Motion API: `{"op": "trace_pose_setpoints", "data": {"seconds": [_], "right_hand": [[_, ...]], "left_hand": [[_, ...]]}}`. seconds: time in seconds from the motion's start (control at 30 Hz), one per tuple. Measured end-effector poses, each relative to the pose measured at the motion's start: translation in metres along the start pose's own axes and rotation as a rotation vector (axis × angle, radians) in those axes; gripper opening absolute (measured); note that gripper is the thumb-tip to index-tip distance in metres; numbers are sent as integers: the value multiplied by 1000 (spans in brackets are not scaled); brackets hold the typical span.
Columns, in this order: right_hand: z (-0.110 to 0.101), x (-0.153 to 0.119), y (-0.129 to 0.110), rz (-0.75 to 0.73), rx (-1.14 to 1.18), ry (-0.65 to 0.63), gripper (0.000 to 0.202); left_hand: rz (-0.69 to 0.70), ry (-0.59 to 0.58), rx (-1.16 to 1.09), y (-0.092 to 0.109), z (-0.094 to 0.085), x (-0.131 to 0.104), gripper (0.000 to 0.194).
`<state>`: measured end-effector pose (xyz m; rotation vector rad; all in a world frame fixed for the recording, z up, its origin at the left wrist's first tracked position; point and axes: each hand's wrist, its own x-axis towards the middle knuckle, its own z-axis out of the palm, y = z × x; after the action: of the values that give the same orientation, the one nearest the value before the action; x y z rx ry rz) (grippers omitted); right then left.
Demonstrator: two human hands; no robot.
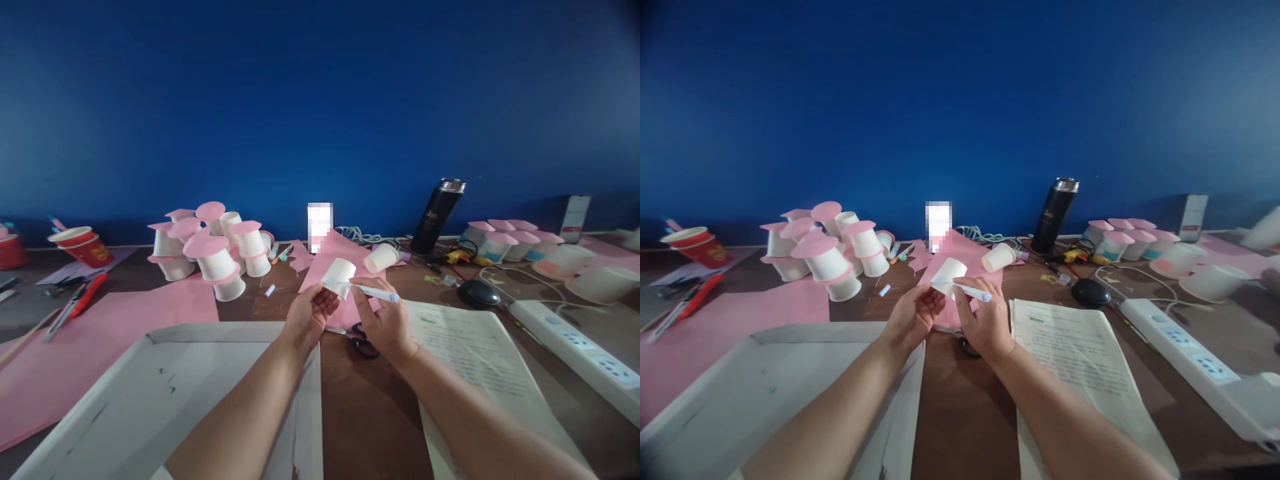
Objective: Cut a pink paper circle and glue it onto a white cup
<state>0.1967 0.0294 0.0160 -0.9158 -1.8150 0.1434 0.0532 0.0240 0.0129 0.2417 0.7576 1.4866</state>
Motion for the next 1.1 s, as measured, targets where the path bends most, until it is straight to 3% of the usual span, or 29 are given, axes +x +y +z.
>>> {"op": "trace_pose_setpoints", "data": {"seconds": [0.73, 1.1], "right_hand": [[-1, 0, 0, 8, -32, 20, 17], [-1, 1, -2, 8, -38, 33, 16]], "left_hand": [[110, 6, 147, -4, -1, 1, 6], [84, 9, 236, -6, 1, -2, 12]]}}
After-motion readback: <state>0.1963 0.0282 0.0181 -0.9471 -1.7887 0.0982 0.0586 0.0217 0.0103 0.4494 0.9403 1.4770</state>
